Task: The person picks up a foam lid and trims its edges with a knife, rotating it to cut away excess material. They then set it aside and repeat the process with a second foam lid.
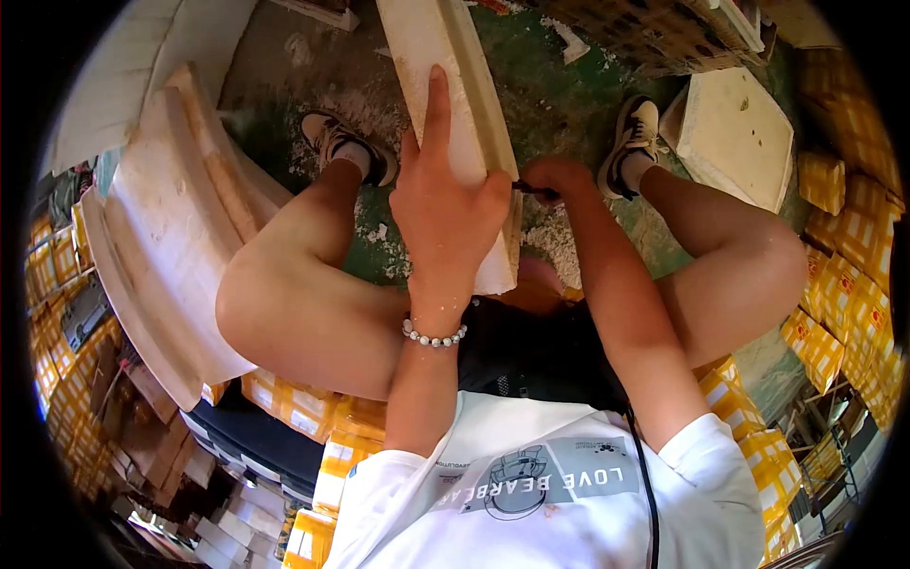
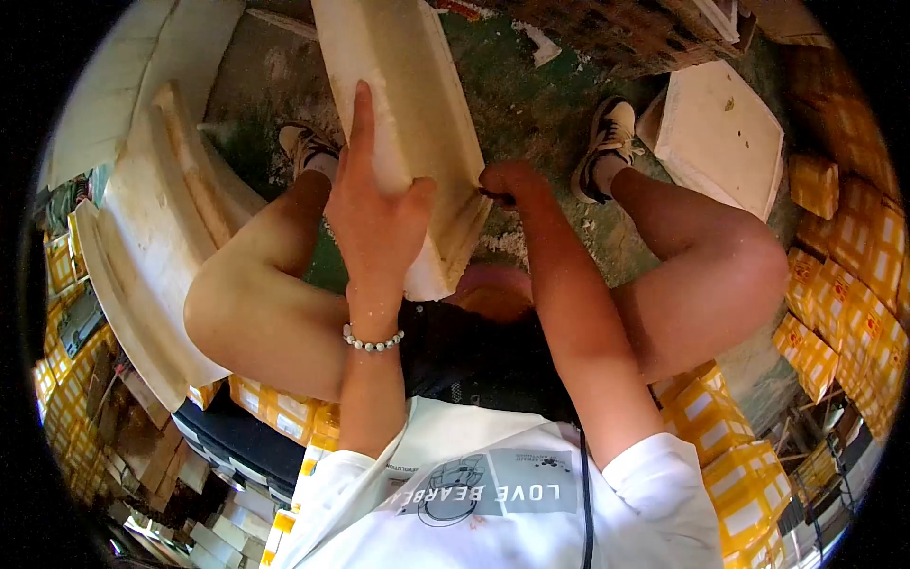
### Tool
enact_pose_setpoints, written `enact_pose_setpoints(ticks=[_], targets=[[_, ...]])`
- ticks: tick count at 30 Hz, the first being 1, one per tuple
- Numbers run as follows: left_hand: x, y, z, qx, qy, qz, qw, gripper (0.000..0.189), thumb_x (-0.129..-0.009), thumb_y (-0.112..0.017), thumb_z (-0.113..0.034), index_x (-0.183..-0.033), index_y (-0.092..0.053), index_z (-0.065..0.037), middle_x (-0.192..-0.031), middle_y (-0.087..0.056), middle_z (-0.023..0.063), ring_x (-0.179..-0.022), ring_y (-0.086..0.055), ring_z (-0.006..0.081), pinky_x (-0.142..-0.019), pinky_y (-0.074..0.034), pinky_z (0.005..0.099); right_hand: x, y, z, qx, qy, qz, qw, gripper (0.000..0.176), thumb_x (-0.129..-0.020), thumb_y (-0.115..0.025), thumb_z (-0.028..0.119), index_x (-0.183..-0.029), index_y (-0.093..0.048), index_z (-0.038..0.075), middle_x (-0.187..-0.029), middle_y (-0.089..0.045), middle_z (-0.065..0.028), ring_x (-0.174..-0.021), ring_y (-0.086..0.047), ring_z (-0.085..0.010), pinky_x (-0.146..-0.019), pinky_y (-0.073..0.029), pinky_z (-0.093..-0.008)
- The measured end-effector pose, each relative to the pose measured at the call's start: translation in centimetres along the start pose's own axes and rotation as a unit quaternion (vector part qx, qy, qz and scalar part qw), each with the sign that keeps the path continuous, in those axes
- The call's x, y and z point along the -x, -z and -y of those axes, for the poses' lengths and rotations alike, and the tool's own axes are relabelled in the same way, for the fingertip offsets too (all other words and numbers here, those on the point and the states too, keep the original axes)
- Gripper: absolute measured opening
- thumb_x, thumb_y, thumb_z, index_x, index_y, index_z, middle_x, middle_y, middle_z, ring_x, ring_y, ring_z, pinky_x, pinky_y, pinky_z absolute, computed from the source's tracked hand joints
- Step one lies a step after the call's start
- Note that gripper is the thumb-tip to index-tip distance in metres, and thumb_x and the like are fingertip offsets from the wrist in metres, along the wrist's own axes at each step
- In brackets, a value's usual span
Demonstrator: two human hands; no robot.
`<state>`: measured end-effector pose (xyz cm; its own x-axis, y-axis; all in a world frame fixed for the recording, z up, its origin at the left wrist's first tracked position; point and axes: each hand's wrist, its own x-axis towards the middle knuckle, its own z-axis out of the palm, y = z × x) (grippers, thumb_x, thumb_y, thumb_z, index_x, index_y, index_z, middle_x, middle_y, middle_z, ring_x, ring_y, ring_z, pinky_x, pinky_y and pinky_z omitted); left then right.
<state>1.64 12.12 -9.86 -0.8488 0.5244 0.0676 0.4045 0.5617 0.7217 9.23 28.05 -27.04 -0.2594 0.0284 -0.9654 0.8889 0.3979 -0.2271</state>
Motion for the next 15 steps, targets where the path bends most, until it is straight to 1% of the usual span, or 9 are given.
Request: enact_pose_setpoints(ticks=[2,4,5,6,7,9,11,14,15], targets=[[0.0,-0.2,-0.3,0.004,-0.001,0.000,1.000,0.098,-0.066,-0.069,-0.012,-0.158,-0.038,-0.024,-0.119,-0.062,0.0263,-0.092,-0.067,0.0467,-0.074,-0.059,0.0464,-1.3,-0.1,-0.4,0.035,0.001,-0.006,0.999,0.038,-0.096,-0.053,0.016,-0.061,-0.043,0.004,-0.055,-0.045,-0.0058,-0.045,-0.036,-0.0165,-0.046,-0.032,-0.0385],[-0.1,-0.4,-0.5,0.007,0.000,0.000,1.000,0.099,-0.066,-0.069,-0.012,-0.158,-0.038,-0.025,-0.120,-0.063,0.0252,-0.091,-0.068,0.0462,-0.073,-0.059,0.0461,-5.0,-1.3,-2.3,-0.034,-0.006,-0.008,0.999,0.040,-0.097,-0.054,0.018,-0.060,-0.043,0.005,-0.054,-0.044,-0.0050,-0.045,-0.035,-0.0162,-0.045,-0.031,-0.0388],[-0.1,-0.5,-0.6,0.005,-0.004,-0.002,1.000,0.099,-0.066,-0.069,-0.012,-0.158,-0.039,-0.025,-0.120,-0.063,0.0244,-0.090,-0.068,0.0456,-0.073,-0.059,0.0462,-5.7,-1.5,-2.8,-0.033,-0.007,-0.007,0.999,0.040,-0.097,-0.054,0.018,-0.060,-0.043,0.005,-0.054,-0.044,-0.0050,-0.045,-0.035,-0.0162,-0.045,-0.031,-0.0388],[-0.1,-0.5,-0.7,0.003,-0.009,-0.004,1.000,0.099,-0.065,-0.070,-0.012,-0.158,-0.039,-0.025,-0.121,-0.063,0.0236,-0.089,-0.069,0.0449,-0.072,-0.059,0.0462,-6.2,-1.8,-3.4,-0.075,-0.009,-0.007,0.997,0.040,-0.097,-0.054,0.017,-0.059,-0.043,0.006,-0.054,-0.044,-0.0055,-0.045,-0.035,-0.0162,-0.045,-0.031,-0.0394],[-0.1,-0.6,-0.6,0.004,-0.009,-0.003,1.000,0.099,-0.065,-0.070,-0.012,-0.158,-0.039,-0.025,-0.121,-0.063,0.0236,-0.089,-0.069,0.0449,-0.072,-0.059,0.0462,-5.7,-1.8,-3.4,-0.118,-0.012,-0.008,0.993,0.041,-0.096,-0.054,0.017,-0.059,-0.043,0.006,-0.053,-0.045,-0.0060,-0.045,-0.035,-0.0161,-0.044,-0.031,-0.0399],[0.1,-0.9,-0.5,-0.009,-0.039,-0.014,0.999,0.098,-0.066,-0.069,-0.012,-0.158,-0.039,-0.026,-0.120,-0.063,0.0242,-0.088,-0.069,0.0446,-0.071,-0.059,0.0469,-4.1,-2.3,-3.7,-0.103,0.006,-0.016,0.995,0.042,-0.098,-0.054,0.017,-0.059,-0.042,0.007,-0.054,-0.043,-0.0056,-0.045,-0.033,-0.0161,-0.044,-0.031,-0.0397],[0.2,-1.1,-1.1,-0.007,-0.031,-0.003,0.999,0.098,-0.066,-0.069,-0.012,-0.158,-0.039,-0.026,-0.119,-0.063,0.0245,-0.088,-0.069,0.0446,-0.071,-0.059,0.0471,-3.0,-2.5,-4.2,-0.089,0.024,-0.032,0.995,0.043,-0.099,-0.053,0.017,-0.059,-0.041,0.007,-0.054,-0.041,-0.0053,-0.045,-0.032,-0.0161,-0.044,-0.031,-0.0395],[0.1,-1.7,-1.2,-0.009,-0.037,-0.002,0.999,0.099,-0.065,-0.069,-0.012,-0.158,-0.039,-0.026,-0.118,-0.062,0.0256,-0.088,-0.069,0.0449,-0.071,-0.059,0.0470,-5.1,-3.1,-6.0,-0.103,0.001,-0.032,0.994,0.042,-0.102,-0.053,0.020,-0.064,-0.044,0.007,-0.055,-0.038,-0.0046,-0.045,-0.027,-0.0164,-0.045,-0.030,-0.0390],[0.0,-1.9,-1.1,-0.015,-0.045,-0.008,0.999,0.099,-0.066,-0.069,-0.012,-0.158,-0.038,-0.027,-0.118,-0.062,0.0264,-0.088,-0.068,0.0452,-0.071,-0.059,0.0469,-6.1,-3.3,-6.7,-0.158,-0.003,-0.011,0.987,0.040,-0.104,-0.052,0.022,-0.067,-0.047,0.006,-0.055,-0.037,-0.0043,-0.045,-0.026,-0.0167,-0.044,-0.030,-0.0391]])
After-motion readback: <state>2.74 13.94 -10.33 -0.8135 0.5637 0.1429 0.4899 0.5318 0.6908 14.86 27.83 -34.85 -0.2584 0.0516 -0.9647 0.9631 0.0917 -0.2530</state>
